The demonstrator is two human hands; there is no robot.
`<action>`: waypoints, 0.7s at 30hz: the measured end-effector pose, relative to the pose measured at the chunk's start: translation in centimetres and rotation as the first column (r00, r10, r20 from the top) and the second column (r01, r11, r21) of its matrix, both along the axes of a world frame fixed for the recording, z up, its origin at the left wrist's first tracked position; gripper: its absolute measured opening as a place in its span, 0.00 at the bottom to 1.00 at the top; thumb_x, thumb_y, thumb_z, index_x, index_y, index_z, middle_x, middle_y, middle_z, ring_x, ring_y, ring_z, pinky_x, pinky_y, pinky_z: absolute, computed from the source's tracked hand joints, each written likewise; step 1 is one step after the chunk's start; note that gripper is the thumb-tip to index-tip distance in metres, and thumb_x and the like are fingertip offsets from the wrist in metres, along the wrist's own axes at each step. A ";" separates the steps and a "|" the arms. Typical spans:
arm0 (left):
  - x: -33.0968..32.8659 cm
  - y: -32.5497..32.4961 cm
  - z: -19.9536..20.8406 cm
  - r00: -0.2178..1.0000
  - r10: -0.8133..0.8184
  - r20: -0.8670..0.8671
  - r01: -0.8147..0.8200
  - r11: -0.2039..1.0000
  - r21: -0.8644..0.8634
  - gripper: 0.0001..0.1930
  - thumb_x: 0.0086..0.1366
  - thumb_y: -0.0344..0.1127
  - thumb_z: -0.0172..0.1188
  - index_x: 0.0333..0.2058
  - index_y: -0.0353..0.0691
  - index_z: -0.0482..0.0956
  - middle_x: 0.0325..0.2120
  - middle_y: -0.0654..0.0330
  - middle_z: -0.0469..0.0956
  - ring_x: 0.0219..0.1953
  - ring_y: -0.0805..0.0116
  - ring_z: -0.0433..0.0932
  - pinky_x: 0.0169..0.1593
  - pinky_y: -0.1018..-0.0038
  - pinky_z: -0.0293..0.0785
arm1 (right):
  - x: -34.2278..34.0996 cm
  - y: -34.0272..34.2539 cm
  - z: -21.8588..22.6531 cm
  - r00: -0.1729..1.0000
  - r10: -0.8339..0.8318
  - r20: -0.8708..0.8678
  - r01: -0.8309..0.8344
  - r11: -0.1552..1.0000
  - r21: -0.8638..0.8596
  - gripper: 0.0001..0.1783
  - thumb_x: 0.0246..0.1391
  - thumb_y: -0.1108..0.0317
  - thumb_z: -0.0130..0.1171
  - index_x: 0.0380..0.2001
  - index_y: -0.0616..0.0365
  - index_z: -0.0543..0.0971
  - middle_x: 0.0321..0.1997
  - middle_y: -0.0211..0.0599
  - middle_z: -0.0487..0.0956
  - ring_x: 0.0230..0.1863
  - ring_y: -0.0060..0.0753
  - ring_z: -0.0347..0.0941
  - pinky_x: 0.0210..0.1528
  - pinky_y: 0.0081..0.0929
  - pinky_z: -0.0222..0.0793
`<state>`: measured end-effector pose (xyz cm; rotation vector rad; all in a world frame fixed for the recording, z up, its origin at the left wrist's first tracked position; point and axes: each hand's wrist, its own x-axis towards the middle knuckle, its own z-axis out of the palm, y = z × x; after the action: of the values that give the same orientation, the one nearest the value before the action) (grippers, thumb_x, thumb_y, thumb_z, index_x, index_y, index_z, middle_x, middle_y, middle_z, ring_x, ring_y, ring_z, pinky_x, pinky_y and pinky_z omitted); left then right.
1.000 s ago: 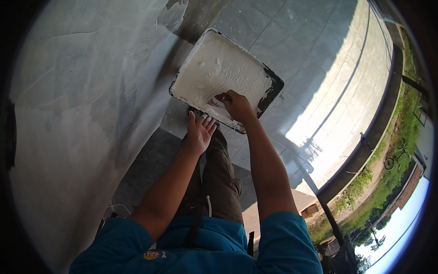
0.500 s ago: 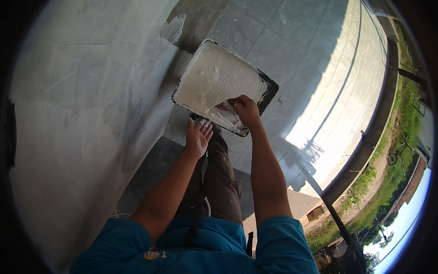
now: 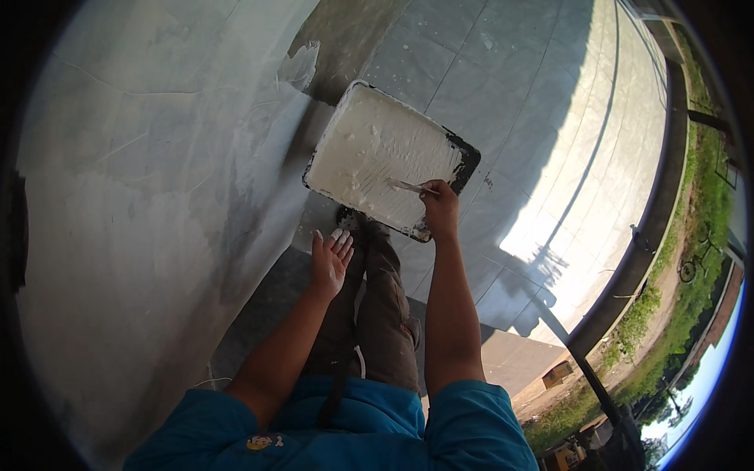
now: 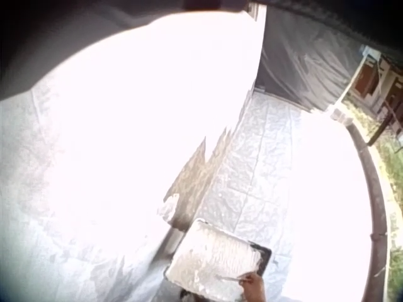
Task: The person is seen patching and smoothing putty or plaster onto a wall using a spreader tool.
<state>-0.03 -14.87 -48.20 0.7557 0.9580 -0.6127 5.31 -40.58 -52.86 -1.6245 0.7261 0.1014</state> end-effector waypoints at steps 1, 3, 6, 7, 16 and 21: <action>0.2 -0.2 0.2 1.000 -0.005 0.001 0.005 1.000 -0.004 0.46 0.68 0.69 0.34 0.68 0.31 0.49 0.69 0.49 0.52 0.71 0.58 0.50 0.72 0.65 0.43 | -0.2 -0.1 0.1 1.000 -0.005 0.001 0.005 1.000 -0.004 0.07 0.46 0.78 0.60 0.32 0.63 0.77 0.28 0.30 0.79 0.32 0.21 0.72 0.38 0.22 0.69; 0.6 -0.6 0.7 0.999 -0.027 0.045 0.027 1.000 0.005 0.45 0.69 0.69 0.34 0.68 0.31 0.49 0.69 0.49 0.52 0.71 0.58 0.51 0.72 0.65 0.44 | -0.4 -0.1 0.2 0.990 0.003 -0.138 -0.024 0.988 -0.150 0.07 0.46 0.78 0.60 0.32 0.62 0.78 0.29 0.30 0.79 0.32 0.22 0.73 0.38 0.22 0.69; 1.5 -0.2 1.3 0.995 -0.034 0.095 0.032 0.999 0.018 0.45 0.69 0.68 0.34 0.67 0.31 0.50 0.69 0.49 0.53 0.71 0.58 0.52 0.72 0.65 0.45 | 0.3 0.2 0.8 0.997 -0.072 -0.032 0.073 0.997 0.024 0.08 0.46 0.77 0.60 0.33 0.61 0.78 0.29 0.32 0.80 0.33 0.23 0.75 0.38 0.22 0.69; 1.7 -0.4 1.6 0.995 -0.039 0.096 0.038 0.999 0.014 0.45 0.69 0.68 0.34 0.67 0.31 0.50 0.69 0.49 0.53 0.71 0.58 0.52 0.72 0.65 0.45 | -0.1 -0.3 0.4 0.996 -0.078 -0.030 0.079 0.997 0.020 0.08 0.46 0.77 0.60 0.33 0.61 0.78 0.29 0.32 0.80 0.33 0.23 0.75 0.38 0.22 0.69; 2.9 0.4 4.4 0.990 0.015 0.143 -0.011 0.999 -0.031 0.42 0.71 0.65 0.33 0.67 0.31 0.50 0.68 0.49 0.54 0.70 0.58 0.53 0.71 0.66 0.46 | -0.6 0.0 -0.1 0.990 -0.097 -0.107 0.081 0.987 -0.140 0.06 0.45 0.75 0.63 0.30 0.59 0.80 0.27 0.32 0.81 0.31 0.24 0.76 0.36 0.24 0.70; 2.5 1.1 6.0 0.985 -0.032 0.170 0.027 0.999 0.035 0.46 0.69 0.68 0.34 0.67 0.29 0.50 0.68 0.48 0.55 0.70 0.58 0.55 0.71 0.66 0.49 | -1.3 0.4 -0.7 0.977 -0.174 -0.121 0.139 0.957 -0.253 0.07 0.45 0.72 0.64 0.30 0.59 0.80 0.28 0.36 0.82 0.33 0.29 0.79 0.37 0.27 0.71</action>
<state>2.47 -13.73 -42.25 0.8386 0.8018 -0.5501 4.00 -40.13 -53.56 -1.7986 1.0070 0.0130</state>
